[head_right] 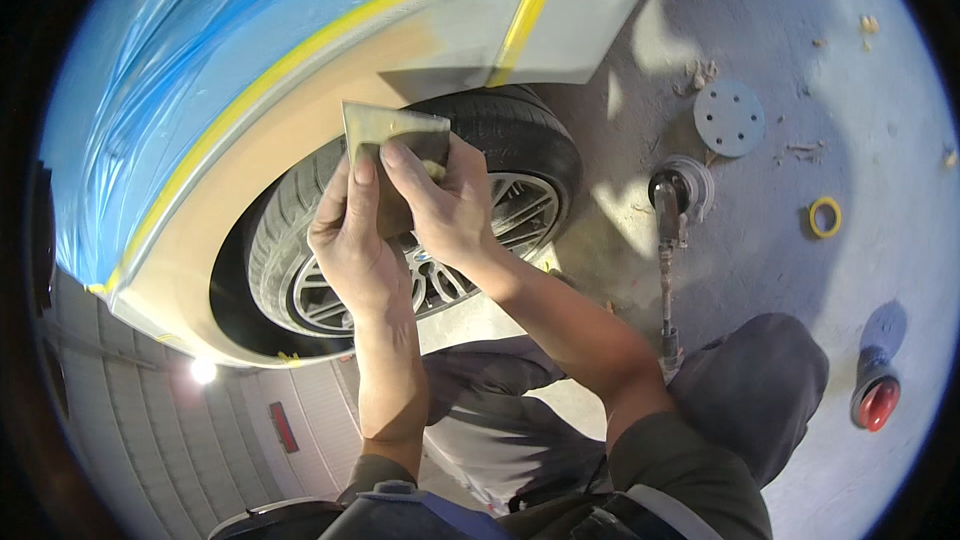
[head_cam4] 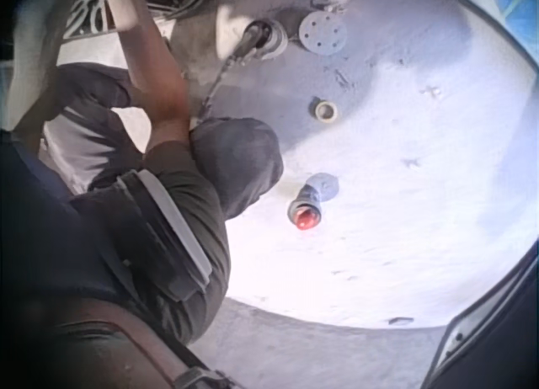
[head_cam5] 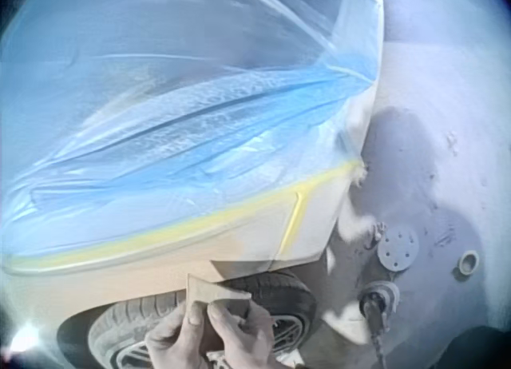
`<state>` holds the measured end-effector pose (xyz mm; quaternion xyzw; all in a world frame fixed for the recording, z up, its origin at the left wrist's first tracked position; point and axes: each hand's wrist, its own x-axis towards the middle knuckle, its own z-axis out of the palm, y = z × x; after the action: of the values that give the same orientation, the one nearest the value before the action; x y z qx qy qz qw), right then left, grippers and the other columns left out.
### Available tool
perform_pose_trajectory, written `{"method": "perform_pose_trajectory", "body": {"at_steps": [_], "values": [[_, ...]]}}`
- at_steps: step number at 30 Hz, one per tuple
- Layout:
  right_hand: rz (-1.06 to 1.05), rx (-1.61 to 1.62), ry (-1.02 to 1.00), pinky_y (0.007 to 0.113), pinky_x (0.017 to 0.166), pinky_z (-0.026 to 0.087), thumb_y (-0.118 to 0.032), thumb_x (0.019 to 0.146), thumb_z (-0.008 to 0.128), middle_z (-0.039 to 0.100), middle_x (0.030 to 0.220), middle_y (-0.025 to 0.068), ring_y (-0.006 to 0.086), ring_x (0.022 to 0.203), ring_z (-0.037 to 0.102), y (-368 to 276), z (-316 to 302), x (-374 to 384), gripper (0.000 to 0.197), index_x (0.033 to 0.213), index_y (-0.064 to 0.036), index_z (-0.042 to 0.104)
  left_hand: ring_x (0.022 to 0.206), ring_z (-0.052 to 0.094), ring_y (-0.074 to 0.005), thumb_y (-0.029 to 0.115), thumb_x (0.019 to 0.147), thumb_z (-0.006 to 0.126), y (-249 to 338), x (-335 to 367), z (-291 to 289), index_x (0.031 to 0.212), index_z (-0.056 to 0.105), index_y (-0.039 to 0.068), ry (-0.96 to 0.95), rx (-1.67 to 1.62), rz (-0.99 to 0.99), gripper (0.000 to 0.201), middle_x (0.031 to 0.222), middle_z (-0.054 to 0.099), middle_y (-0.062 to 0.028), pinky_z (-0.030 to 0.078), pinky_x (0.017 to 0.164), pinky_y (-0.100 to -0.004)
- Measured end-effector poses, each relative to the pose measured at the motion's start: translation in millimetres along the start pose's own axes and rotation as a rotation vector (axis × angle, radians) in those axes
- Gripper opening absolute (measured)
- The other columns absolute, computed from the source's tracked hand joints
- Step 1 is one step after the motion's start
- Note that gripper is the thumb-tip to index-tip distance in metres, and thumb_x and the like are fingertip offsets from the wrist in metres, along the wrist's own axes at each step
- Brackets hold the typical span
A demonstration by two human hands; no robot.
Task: The person sands a car's wheel arch by hand with a sanding block, then applies yellow masking tape along the edge. They switch to a power sander to smooth the panel surface and finish by wiping the area with a cloth.
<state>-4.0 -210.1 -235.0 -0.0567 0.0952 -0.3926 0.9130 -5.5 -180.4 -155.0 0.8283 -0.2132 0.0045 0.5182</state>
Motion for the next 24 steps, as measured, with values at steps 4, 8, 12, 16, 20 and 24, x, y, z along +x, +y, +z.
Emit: {"method": "perform_pose_trajectory", "body": {"at_steps": [4, 8, 12, 16, 20, 24], "values": [[0.031, -0.210, -0.287, 0.028, 0.074, 0.052, -0.020, 0.100, 0.069, 0.075, 0.094, 0.0075, 0.0086, 0.084, 0.066, -27.6, 9.8, -9.7, 0.025, 0.110, 0.0026, 0.069, 0.088, 0.064, -0.0055, 0.008, 0.096, 0.075, 17.4, -12.8, -39.1, 0.113, 0.077, -0.003, -0.015, -0.015, 0.073, 0.020, 0.099, 0.076, -0.0042, 0.050, 0.082, -0.0203], [0.004, -0.415, -0.599, 0.030, 0.066, 0.053, -0.013, 0.092, 0.075, 0.074, 0.084, 0.0131, 0.0141, 0.073, 0.069, -38.6, 27.9, -15.3, 0.021, 0.102, 0.0045, 0.069, 0.085, 0.062, -0.0076, 0.004, 0.094, 0.076, 26.8, -25.7, -85.5, 0.105, 0.077, -0.004, 0.021, -0.051, 0.092, 0.014, 0.096, 0.074, -0.0039, 0.048, 0.079, -0.0222], [-0.006, -0.420, -0.662, 0.030, 0.061, 0.051, -0.011, 0.090, 0.077, 0.069, 0.076, 0.0104, 0.0133, 0.067, 0.067, -21.0, 49.4, -33.4, 0.017, 0.093, 0.0038, 0.068, 0.094, 0.061, -0.0123, 0.001, 0.092, 0.076, 15.6, -36.0, -127.0, 0.107, 0.077, -0.003, -0.018, -0.146, 0.142, 0.015, 0.105, 0.071, -0.0084, 0.046, 0.088, -0.0258], [-0.088, -0.558, -0.766, 0.030, 0.065, 0.054, -0.009, 0.089, 0.075, 0.074, 0.081, 0.0118, 0.0154, 0.069, 0.070, -6.2, 72.4, -52.2, 0.014, 0.097, 0.0019, 0.072, 0.094, 0.061, -0.0128, 0.000, 0.093, 0.075, 6.2, -42.6, -161.1, 0.106, 0.076, -0.004, -0.015, -0.317, 0.172, 0.014, 0.107, 0.070, -0.0085, 0.046, 0.088, -0.0270], [-0.128, -0.691, -0.806, 0.029, 0.068, 0.056, -0.008, 0.089, 0.074, 0.076, 0.084, 0.0115, 0.0142, 0.073, 0.072, -6.0, 102.7, -75.2, 0.019, 0.105, 0.0030, 0.074, 0.094, 0.061, -0.0127, 0.001, 0.094, 0.074, 5.8, -41.9, -193.5, 0.104, 0.074, -0.005, -0.063, -0.457, 0.205, 0.012, 0.107, 0.070, -0.0089, 0.046, 0.087, -0.0269], [-0.047, -0.702, -0.812, 0.026, 0.075, 0.054, -0.004, 0.095, 0.068, 0.075, 0.095, 0.0050, 0.0077, 0.085, 0.067, -1.5, 140.7, -104.0, 0.020, 0.113, 0.0050, 0.072, 0.094, 0.060, -0.0123, 0.001, 0.096, 0.072, 13.0, -32.1, -228.6, 0.102, 0.073, -0.006, -0.056, -0.433, 0.290, 0.009, 0.106, 0.070, -0.0089, 0.046, 0.086, -0.0261]]}}
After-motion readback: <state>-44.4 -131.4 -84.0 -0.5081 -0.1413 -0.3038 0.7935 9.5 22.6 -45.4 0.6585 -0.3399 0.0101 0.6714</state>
